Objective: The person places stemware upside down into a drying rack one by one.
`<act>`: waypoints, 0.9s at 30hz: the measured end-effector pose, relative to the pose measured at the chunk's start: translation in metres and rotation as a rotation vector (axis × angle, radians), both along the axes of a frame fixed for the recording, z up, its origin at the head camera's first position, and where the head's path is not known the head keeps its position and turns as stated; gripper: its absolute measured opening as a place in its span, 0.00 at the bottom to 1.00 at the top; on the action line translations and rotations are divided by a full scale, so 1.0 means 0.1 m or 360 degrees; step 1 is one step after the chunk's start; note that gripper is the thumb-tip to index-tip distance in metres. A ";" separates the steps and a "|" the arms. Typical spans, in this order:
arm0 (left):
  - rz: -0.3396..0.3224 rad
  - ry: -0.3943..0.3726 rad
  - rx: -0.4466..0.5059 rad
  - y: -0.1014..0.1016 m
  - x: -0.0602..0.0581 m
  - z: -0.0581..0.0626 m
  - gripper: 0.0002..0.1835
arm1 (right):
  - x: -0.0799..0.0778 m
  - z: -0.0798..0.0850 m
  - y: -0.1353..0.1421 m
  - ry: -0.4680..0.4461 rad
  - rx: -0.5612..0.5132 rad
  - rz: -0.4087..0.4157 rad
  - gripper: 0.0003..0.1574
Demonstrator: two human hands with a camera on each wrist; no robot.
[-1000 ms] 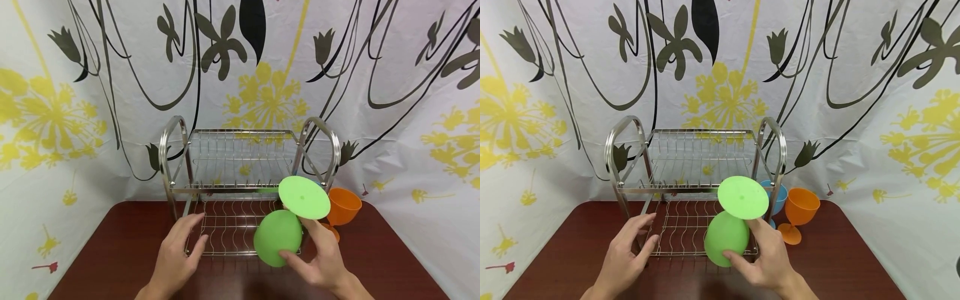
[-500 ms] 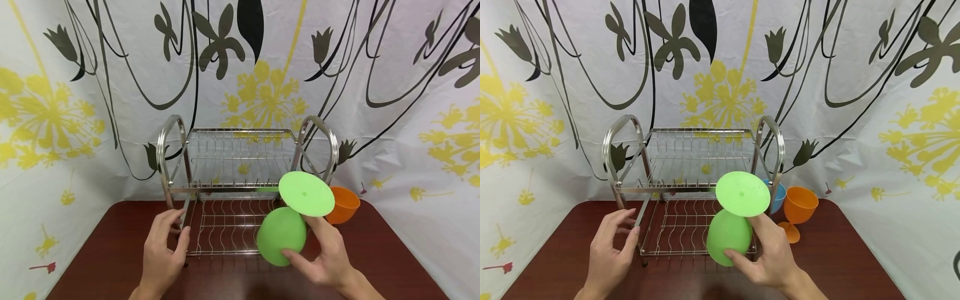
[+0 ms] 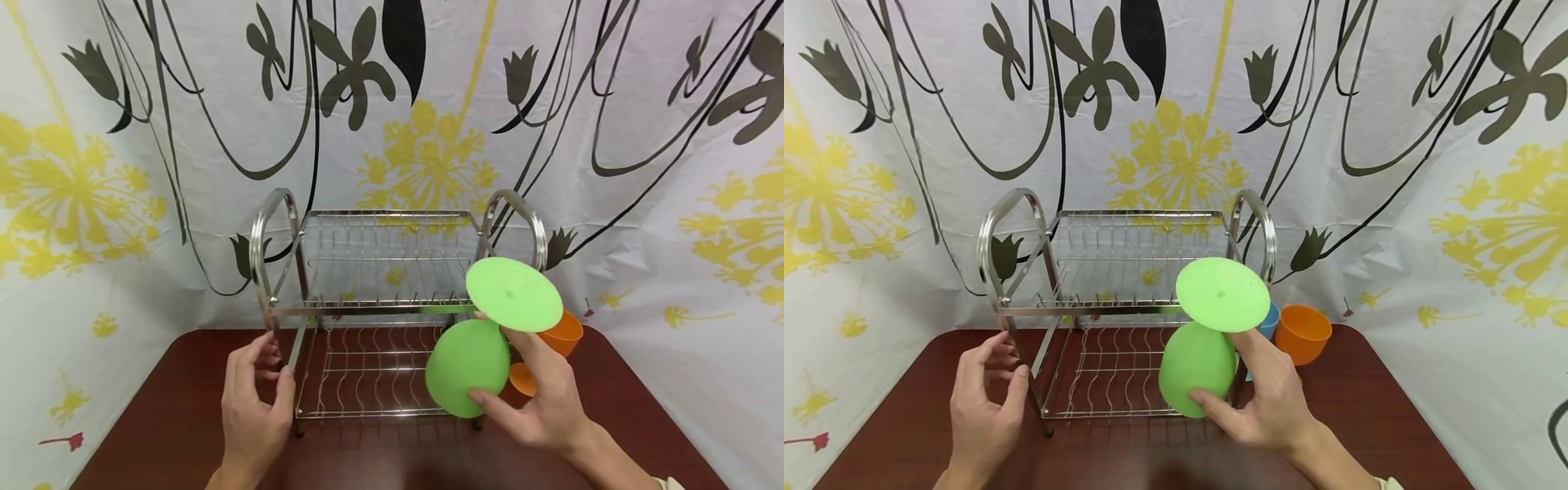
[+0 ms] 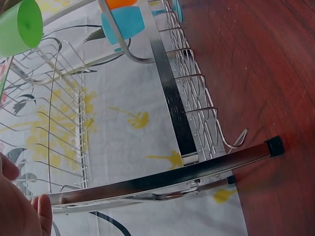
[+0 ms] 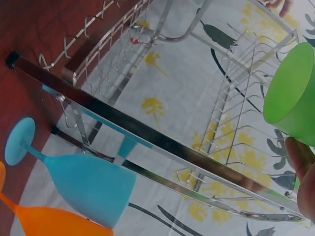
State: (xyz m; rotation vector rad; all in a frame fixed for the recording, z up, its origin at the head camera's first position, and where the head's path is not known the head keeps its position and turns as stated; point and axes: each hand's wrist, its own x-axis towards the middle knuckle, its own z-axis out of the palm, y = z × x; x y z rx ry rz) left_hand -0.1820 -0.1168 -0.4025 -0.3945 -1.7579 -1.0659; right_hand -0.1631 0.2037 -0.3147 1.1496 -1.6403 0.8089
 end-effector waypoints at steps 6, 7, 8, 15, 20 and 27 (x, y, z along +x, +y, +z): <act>0.0066 -0.0098 0.0065 -0.04 0.00 0.03 0.29 | -0.01 0.10 0.00 0.0012 0.0003 0.0024 0.43; 0.0063 -0.0135 0.0067 -0.04 0.00 0.03 0.29 | -0.01 0.11 0.00 0.0009 0.0000 0.0024 0.44; 0.0057 -0.0166 0.0066 -0.04 0.00 0.03 0.29 | -0.02 0.12 0.01 0.0009 -0.0002 0.0027 0.44; 0.0021 -0.0256 0.0074 -0.02 -0.03 0.02 0.28 | -0.07 0.21 0.05 0.0052 -0.0037 -0.0005 0.45; -0.0007 -0.0305 0.0107 -0.02 -0.06 0.03 0.27 | -0.12 0.30 0.11 -0.0033 -0.0052 0.0003 0.47; -0.0052 -0.0389 0.0197 -0.05 -0.08 0.05 0.18 | -0.15 0.45 0.10 -0.0110 -0.0130 0.0025 0.51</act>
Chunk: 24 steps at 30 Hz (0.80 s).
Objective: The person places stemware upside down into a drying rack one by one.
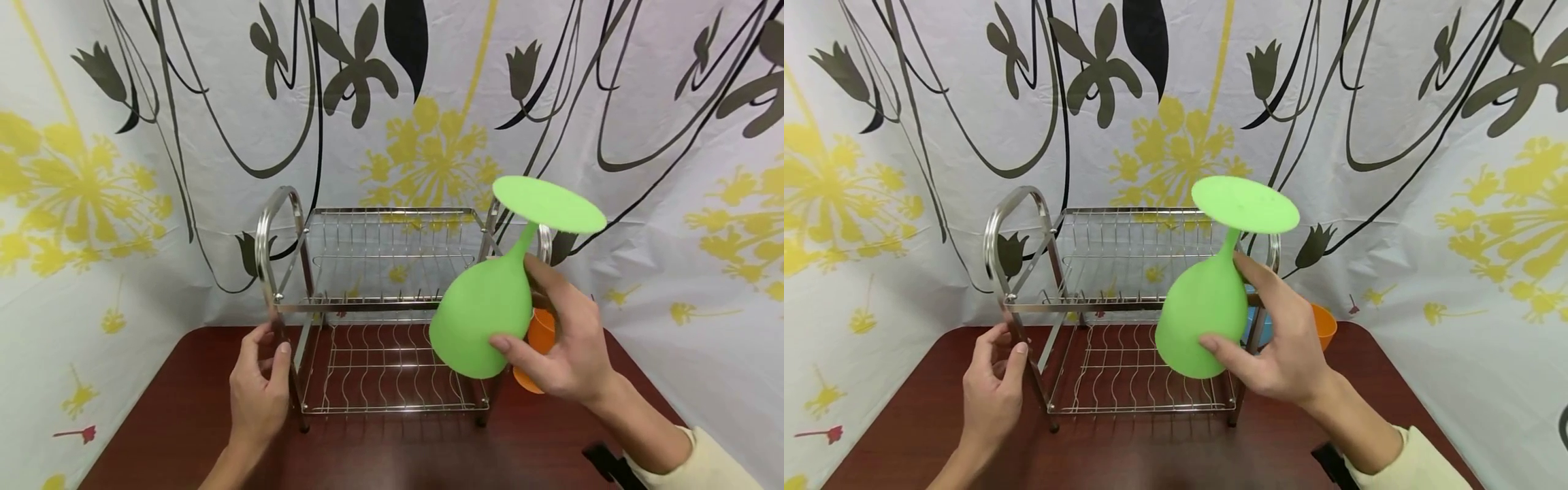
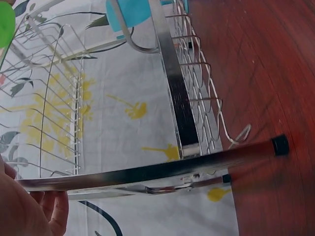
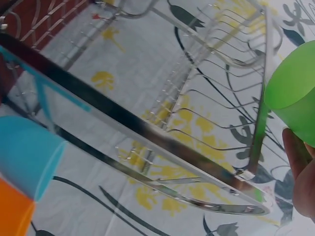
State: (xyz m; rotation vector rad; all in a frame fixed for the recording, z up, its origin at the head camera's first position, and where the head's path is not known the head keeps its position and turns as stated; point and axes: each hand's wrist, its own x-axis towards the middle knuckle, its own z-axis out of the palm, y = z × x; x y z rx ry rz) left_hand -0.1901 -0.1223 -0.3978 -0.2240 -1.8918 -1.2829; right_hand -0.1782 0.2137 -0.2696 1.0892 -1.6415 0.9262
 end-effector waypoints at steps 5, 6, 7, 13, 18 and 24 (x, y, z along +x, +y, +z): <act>0.0009 -0.0004 0.0008 -0.01 -0.03 -0.05 0.18 | -0.04 0.11 -0.07 -0.0038 -0.0045 0.0049 0.52; 0.0008 0.0000 0.0009 -0.01 -0.03 -0.05 0.18 | -0.05 0.13 -0.08 -0.0047 -0.0035 0.0029 0.52; 0.0008 0.0001 0.0009 -0.02 -0.04 -0.06 0.18 | -0.06 0.14 -0.09 -0.0048 -0.0023 -0.0001 0.52; 0.0002 0.0004 -0.0008 -0.03 -0.05 -0.07 0.17 | -0.11 0.27 -0.12 -0.0175 0.0065 -0.0237 0.50; 0.0005 0.0084 -0.0030 -0.04 -0.07 -0.10 0.17 | -0.21 0.38 -0.19 -0.0363 0.0151 -0.0430 0.47; -0.0004 0.0104 -0.0046 -0.05 -0.10 -0.11 0.17 | -0.34 0.40 -0.28 -0.0528 0.0139 -0.0578 0.46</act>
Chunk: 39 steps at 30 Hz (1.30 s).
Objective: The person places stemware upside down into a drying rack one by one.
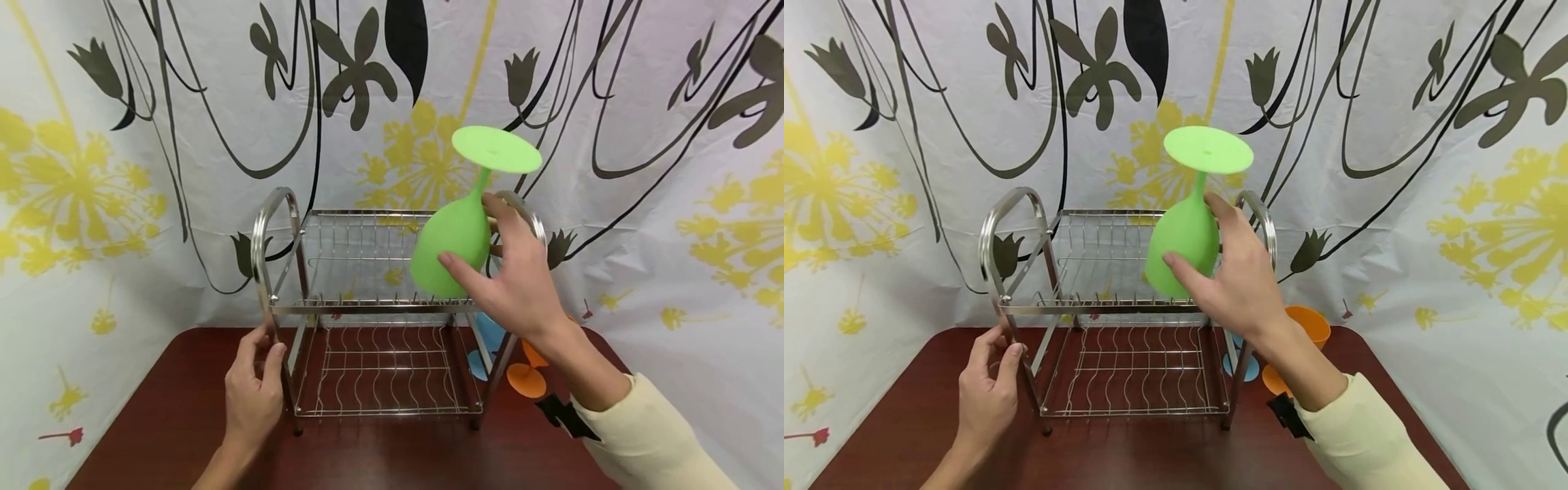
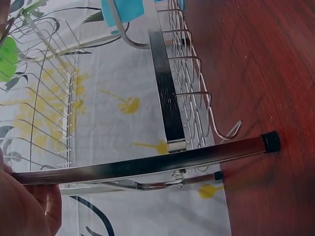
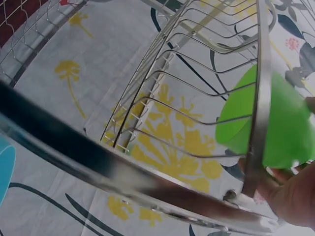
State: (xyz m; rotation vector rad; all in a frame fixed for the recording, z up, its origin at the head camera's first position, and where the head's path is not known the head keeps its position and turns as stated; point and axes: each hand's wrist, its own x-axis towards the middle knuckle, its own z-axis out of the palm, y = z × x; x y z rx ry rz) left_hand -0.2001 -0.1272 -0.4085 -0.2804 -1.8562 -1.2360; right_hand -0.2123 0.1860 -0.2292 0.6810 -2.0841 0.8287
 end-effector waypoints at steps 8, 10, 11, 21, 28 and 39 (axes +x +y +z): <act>-0.0002 0.0012 -0.0040 -0.01 0.00 0.01 0.18 | -0.16 0.03 -0.07 -0.0291 0.0042 -0.0309 0.49; 0.0002 0.0014 -0.0040 -0.01 0.00 0.02 0.17 | -0.20 0.05 -0.09 -0.0375 0.0075 -0.0353 0.49; 0.0002 0.0012 -0.0040 -0.01 0.00 0.03 0.17 | -0.21 0.06 -0.09 -0.0415 0.0096 -0.0365 0.48; -0.0002 -0.0012 -0.0057 -0.01 0.00 0.06 0.16 | -0.32 0.09 -0.13 -0.0667 0.0135 -0.0475 0.50; 0.0023 0.0003 -0.0063 -0.02 -0.01 0.06 0.17 | -0.37 0.08 -0.13 -0.0743 0.0123 -0.0488 0.47; 0.0066 -0.0024 -0.0087 -0.02 0.03 0.00 0.18 | -0.37 0.01 -0.11 -0.0894 0.0223 -0.0485 0.37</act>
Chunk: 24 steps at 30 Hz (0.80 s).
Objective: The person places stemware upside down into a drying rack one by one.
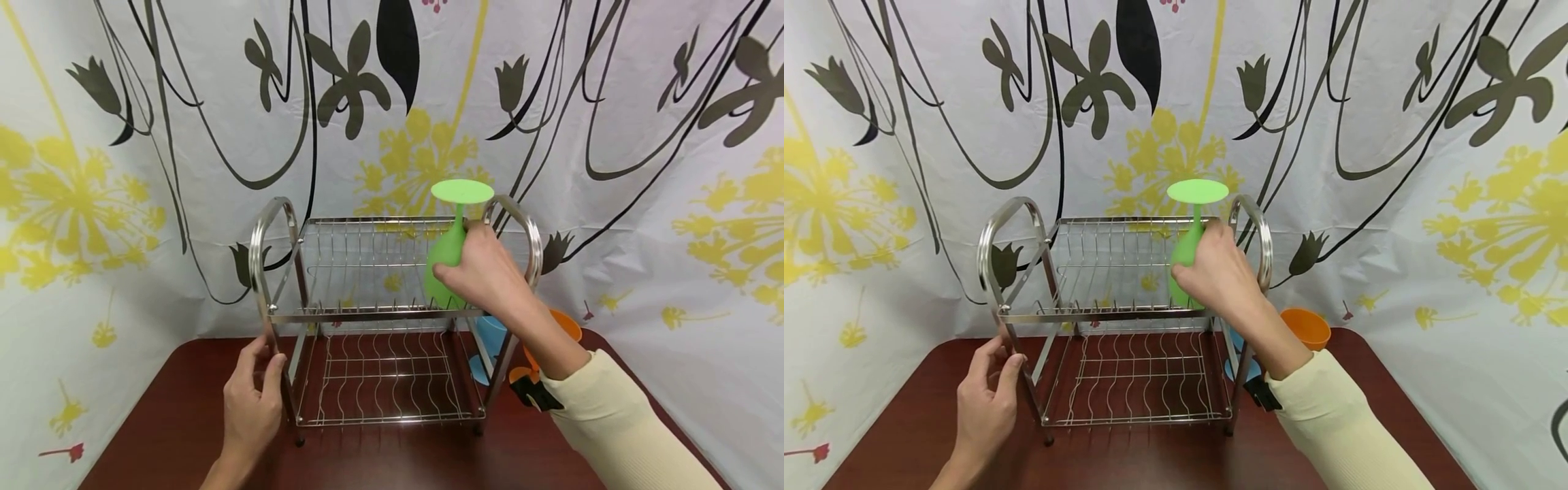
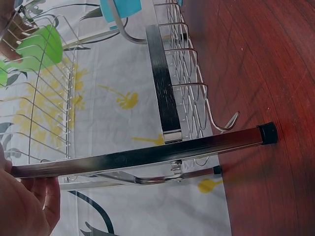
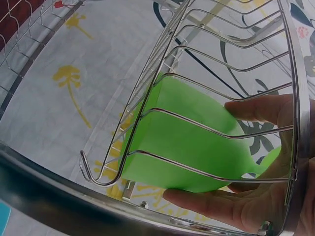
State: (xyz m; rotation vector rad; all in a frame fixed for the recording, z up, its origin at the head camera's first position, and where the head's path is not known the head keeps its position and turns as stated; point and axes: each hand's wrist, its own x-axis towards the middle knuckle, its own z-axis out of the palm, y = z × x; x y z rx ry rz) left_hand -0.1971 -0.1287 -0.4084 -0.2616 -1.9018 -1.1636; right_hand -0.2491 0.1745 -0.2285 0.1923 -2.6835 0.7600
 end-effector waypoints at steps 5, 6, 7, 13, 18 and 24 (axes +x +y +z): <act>-0.0005 0.0015 -0.0019 0.00 0.00 0.00 0.17 | -0.01 -0.01 0.01 -0.0051 0.0049 -0.0005 0.34; -0.0010 0.0022 -0.0024 0.00 0.00 -0.01 0.17 | -0.01 -0.01 0.01 -0.0052 0.0055 -0.0003 0.34; -0.0015 0.0029 -0.0026 0.00 -0.01 -0.01 0.17 | -0.01 -0.01 0.01 -0.0052 0.0060 -0.0003 0.33; -0.0042 0.0070 -0.0024 0.01 -0.02 0.01 0.17 | -0.01 0.02 0.02 -0.0041 0.0088 0.0000 0.30; -0.0037 0.0071 -0.0025 0.00 -0.02 -0.01 0.16 | 0.00 0.03 0.00 -0.0013 0.0116 0.0007 0.26; -0.0023 0.0074 -0.0038 0.01 -0.02 -0.01 0.18 | 0.06 0.04 0.00 -0.0029 0.0098 -0.0021 0.36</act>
